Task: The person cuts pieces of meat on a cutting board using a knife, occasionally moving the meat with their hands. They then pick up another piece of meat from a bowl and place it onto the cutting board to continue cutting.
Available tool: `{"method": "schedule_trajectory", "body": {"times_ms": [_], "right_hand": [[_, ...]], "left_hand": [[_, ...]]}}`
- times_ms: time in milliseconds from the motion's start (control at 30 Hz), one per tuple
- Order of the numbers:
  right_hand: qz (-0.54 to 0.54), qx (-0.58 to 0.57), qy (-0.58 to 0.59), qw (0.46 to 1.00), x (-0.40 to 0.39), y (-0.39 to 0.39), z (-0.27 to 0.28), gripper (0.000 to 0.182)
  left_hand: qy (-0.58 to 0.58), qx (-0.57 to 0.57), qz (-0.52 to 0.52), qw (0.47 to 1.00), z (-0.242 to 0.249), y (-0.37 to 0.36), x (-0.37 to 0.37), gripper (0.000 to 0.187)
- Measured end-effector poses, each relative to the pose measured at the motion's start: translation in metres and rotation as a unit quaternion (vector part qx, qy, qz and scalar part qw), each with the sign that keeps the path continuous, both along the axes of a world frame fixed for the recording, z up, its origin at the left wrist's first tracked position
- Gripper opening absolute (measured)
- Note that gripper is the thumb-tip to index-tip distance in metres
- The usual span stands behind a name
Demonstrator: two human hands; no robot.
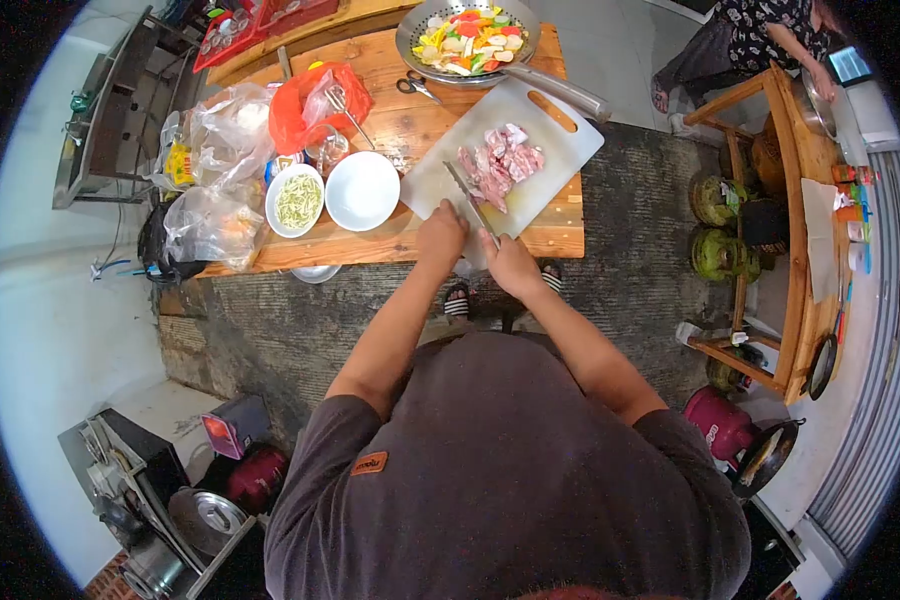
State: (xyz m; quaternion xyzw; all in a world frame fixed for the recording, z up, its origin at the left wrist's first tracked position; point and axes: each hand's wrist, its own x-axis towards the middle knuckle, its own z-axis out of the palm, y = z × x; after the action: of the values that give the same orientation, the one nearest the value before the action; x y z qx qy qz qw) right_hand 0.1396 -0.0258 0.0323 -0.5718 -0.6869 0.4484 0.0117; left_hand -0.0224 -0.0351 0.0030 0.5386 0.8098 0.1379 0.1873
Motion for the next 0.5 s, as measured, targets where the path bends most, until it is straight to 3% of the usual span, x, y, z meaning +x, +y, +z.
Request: {"method": "schedule_trajectory", "body": {"times_ms": [100, 167, 200, 233, 267, 333, 400, 500], "right_hand": [[-0.004, -0.008, 0.042, 0.999, 0.014, 0.007, -0.011, 0.08], [-0.047, -0.057, 0.117, 0.99, 0.016, 0.011, -0.001, 0.076], [-0.043, -0.055, 0.117, 0.991, 0.018, 0.014, 0.011, 0.076], [-0.055, -0.106, 0.096, 0.988, 0.021, 0.017, 0.021, 0.075], [-0.068, -0.156, 0.074, 0.983, 0.023, 0.019, 0.03, 0.074], [-0.079, -0.157, 0.08, 0.981, 0.03, 0.017, 0.031, 0.073], [-0.076, -0.083, 0.128, 0.985, 0.035, 0.014, 0.014, 0.072], [-0.104, -0.119, 0.1, 0.982, 0.047, 0.009, 0.024, 0.07]], "left_hand": [[-0.059, 0.003, 0.041, 0.997, -0.002, -0.011, -0.029, 0.038], [-0.223, 0.0, 0.063, 0.973, -0.025, -0.007, -0.054, 0.041], [-0.223, 0.002, 0.066, 0.973, -0.021, -0.007, -0.055, 0.041], [-0.409, -0.017, 0.117, 0.905, -0.014, -0.005, -0.053, 0.041], [-0.58, -0.037, 0.161, 0.798, -0.006, -0.002, -0.05, 0.041], [-0.607, -0.028, 0.141, 0.782, -0.002, 0.005, -0.043, 0.038], [-0.634, -0.02, 0.121, 0.764, -0.001, 0.013, -0.034, 0.035], [-0.574, -0.016, 0.163, 0.803, 0.007, 0.028, -0.022, 0.037]]}}
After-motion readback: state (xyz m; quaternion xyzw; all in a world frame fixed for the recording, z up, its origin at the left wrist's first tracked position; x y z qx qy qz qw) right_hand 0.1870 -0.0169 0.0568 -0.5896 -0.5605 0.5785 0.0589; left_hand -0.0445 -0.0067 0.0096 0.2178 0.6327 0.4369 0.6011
